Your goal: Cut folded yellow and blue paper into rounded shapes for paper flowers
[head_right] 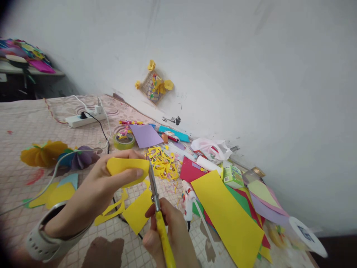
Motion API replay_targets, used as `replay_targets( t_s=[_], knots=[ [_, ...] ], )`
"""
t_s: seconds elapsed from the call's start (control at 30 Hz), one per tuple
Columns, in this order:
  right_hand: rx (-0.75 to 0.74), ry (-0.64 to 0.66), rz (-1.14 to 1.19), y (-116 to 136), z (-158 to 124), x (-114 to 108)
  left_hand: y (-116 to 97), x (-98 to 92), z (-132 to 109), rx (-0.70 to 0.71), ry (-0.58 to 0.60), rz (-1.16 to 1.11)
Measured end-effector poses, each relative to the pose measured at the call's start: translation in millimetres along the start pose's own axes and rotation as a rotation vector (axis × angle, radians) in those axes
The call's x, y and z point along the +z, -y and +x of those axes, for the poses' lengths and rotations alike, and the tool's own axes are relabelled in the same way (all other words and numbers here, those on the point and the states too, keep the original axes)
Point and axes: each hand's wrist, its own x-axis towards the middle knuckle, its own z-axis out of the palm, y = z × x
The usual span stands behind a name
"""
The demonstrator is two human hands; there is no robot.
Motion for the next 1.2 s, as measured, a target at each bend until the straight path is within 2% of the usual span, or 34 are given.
replay_targets(
  t_s=[0.13, 0.23, 0.4, 0.53, 0.9, 1.2],
  knots=[
    [-0.005, 0.044, -0.009, -24, 5, -3, -3, 0.5, 0, 0.012, 0.037, -0.004],
    [-0.025, 0.047, -0.024, -32, 5, -5, -4, 0.0, 0, 0.007, 0.065, 0.03],
    [-0.016, 0.066, -0.027, -4, -4, -11, -3, -2.0, 0, -0.005, 0.062, 0.056],
    [-0.042, 0.025, -0.07, 13, -8, -15, -2, -1.5, 1, -0.025, 0.052, 0.064],
    [-0.077, -0.017, -0.141, 9, -11, -15, 3, -2.2, -1, -0.125, -0.04, 0.069],
    [-0.058, -0.062, -0.141, 9, -12, -12, 2, -2.5, 0, -0.106, -0.017, 0.058]
  ],
)
